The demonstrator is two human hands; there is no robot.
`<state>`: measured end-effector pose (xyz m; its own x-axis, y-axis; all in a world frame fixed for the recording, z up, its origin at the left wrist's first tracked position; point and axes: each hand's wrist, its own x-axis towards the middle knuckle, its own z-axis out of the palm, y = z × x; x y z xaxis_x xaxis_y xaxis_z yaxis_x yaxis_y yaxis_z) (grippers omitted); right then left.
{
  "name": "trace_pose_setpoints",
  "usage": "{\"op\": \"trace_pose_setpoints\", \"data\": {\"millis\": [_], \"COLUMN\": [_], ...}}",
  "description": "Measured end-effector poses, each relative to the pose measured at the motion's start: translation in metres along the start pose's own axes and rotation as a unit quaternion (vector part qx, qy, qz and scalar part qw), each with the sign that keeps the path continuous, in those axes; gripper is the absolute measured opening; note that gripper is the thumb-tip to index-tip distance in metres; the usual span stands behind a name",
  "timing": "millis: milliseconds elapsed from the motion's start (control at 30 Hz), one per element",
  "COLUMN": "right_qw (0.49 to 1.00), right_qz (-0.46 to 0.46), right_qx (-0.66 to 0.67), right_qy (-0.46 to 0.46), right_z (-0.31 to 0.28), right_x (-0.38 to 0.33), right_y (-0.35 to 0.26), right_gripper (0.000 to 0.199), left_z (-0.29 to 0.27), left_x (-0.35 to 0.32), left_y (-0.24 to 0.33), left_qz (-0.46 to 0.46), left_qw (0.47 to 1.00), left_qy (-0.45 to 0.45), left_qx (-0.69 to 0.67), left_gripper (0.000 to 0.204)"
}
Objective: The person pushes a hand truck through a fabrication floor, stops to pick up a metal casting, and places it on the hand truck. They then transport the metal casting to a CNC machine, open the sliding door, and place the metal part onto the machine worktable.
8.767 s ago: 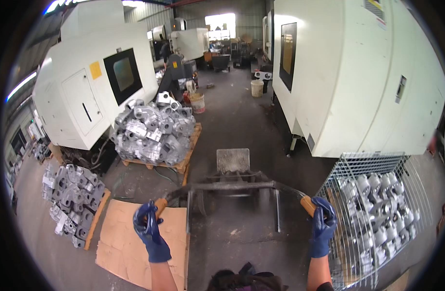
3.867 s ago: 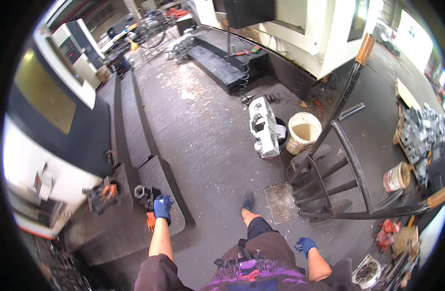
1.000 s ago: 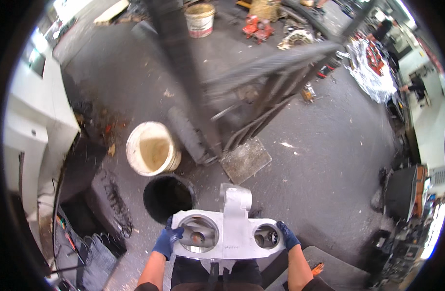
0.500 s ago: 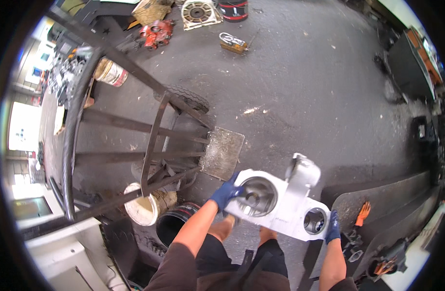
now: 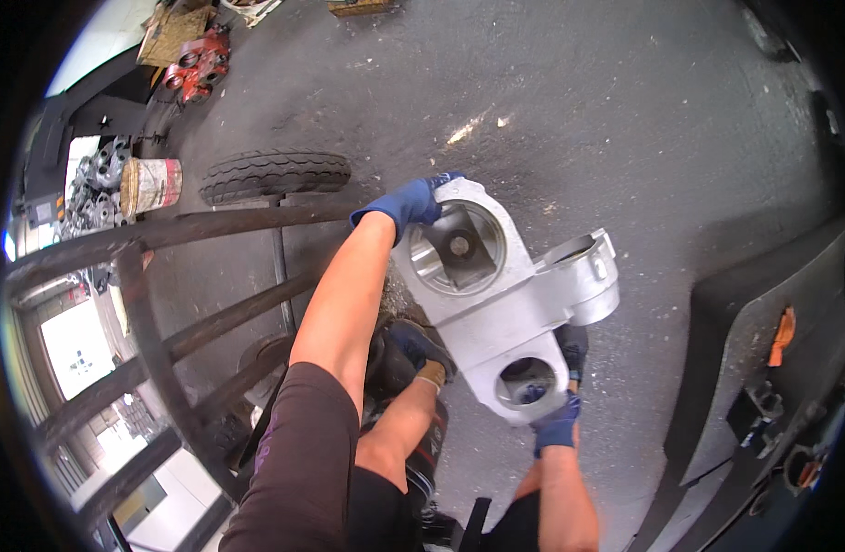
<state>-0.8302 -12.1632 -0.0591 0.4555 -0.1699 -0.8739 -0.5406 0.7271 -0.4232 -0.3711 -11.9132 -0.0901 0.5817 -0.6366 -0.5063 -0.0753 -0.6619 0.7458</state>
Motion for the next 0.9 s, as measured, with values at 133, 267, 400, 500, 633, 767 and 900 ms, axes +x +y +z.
{"op": "trace_pose_setpoints", "data": {"millis": [133,267,400,500,633,767,900], "right_qw": [0.922,0.939,0.927,0.995,0.948,0.826,0.927], "right_qz": [0.112,0.087,0.075,0.013,-0.102,-0.133,0.014], "right_qx": [0.364,0.314,0.361,-0.096,-0.302,-0.544,-0.358], "right_qy": [0.068,0.112,0.066,0.030,0.004,-0.063,-0.110], "right_z": [0.073,0.113,0.120,0.154,0.161,0.206,0.181], "right_x": [0.058,0.092,0.087,0.103,0.074,0.065,0.079], "right_y": [0.128,0.185,0.179,0.241,0.243,0.220,0.254], "right_gripper": [0.042,0.036,0.029,0.039,0.043,0.044,0.050], "left_z": [-0.018,-0.024,-0.011,-0.046,-0.011,0.008,0.064], "left_x": [0.016,0.021,0.045,0.043,0.027,-0.035,-0.106], "left_y": [-0.077,-0.116,-0.108,-0.187,-0.074,-0.076,-0.035], "left_qz": [-0.097,-0.060,0.028,-0.014,0.007,0.158,-0.006], "left_qw": [0.985,0.986,0.988,0.958,0.953,0.892,0.895], "left_qy": [-0.052,-0.068,-0.054,-0.075,0.058,0.306,0.409], "left_qx": [0.137,0.140,0.143,0.276,0.296,0.292,0.175], "left_gripper": [0.074,0.077,0.071,0.066,0.053,0.042,0.031]}}
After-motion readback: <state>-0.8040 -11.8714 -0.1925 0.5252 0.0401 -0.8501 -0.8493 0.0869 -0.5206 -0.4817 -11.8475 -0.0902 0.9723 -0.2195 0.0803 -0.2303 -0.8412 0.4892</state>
